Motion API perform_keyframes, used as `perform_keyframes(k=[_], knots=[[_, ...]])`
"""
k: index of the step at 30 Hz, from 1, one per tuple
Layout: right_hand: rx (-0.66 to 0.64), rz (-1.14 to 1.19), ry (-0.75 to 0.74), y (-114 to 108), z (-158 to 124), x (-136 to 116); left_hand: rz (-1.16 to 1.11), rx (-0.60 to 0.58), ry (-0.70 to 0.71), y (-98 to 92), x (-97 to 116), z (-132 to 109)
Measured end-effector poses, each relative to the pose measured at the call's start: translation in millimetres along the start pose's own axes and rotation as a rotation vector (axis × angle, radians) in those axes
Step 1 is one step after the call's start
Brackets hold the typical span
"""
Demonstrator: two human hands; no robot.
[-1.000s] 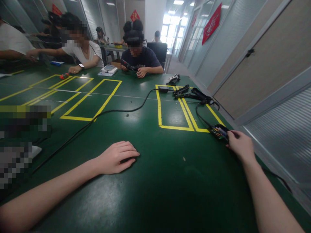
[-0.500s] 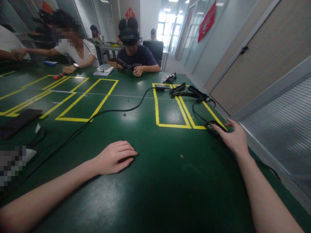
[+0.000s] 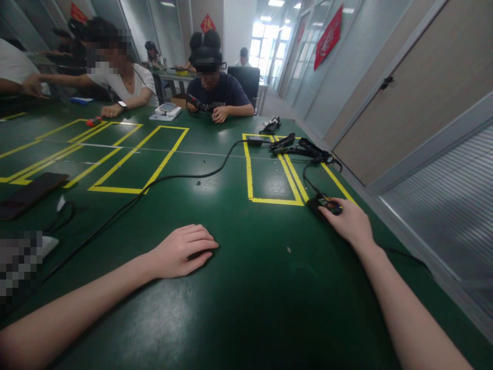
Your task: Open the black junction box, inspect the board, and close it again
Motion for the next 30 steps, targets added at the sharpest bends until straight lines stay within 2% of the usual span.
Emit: perform_keyframes(k=[2,6,8,9,12,19,23,26,28,30], knots=[[-0.04,0.104,-0.136,2.0,-14.2,-45.7,0.0,-0.009,-0.001,0.1,0.4,0.2],[-0.199,0.449,-0.669,-8.2,-76.8,-162.9,0.038,0.028,0.017,-5.3,3.9,-0.3],[-0.281,0.577,-0.862,-18.8,-109.0,-200.6,0.058,0.053,0.017,-8.0,5.1,-1.0],[-0.296,0.615,-0.908,-23.8,-119.5,-211.1,0.054,0.053,0.022,-8.0,5.8,-1.4],[-0.27,0.681,-0.965,-34.3,-132.0,-220.6,0.019,0.013,0.053,-4.0,8.3,-2.1],[-0.19,0.684,-0.98,-34.6,-127.2,-213.3,-0.008,-0.003,0.047,-4.3,8.4,-1.3],[-0.173,0.679,-0.991,-37.6,-128.3,-214.5,-0.066,0.014,0.105,-5.0,28.4,-1.0],[-0.169,0.672,-0.991,-38.8,-128.2,-214.9,-0.096,-0.082,0.212,6.2,49.9,-2.4],[-0.165,0.665,-0.997,-38.8,-128.2,-215.0,-0.103,-0.12,0.233,11.1,55.0,-3.3],[-0.162,0.659,-1.0,-38.3,-128.2,-214.8,-0.09,-0.107,0.215,10.3,52.3,-3.2]])
Point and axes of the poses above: each hand's wrist, its own z-axis towards the middle knuckle, its own y-axis out of the palm, x = y × z, the point moved 8 cm from there along z, towards the middle knuckle, and after that the axes turned 1 degree about x, right-handed, at the moved point
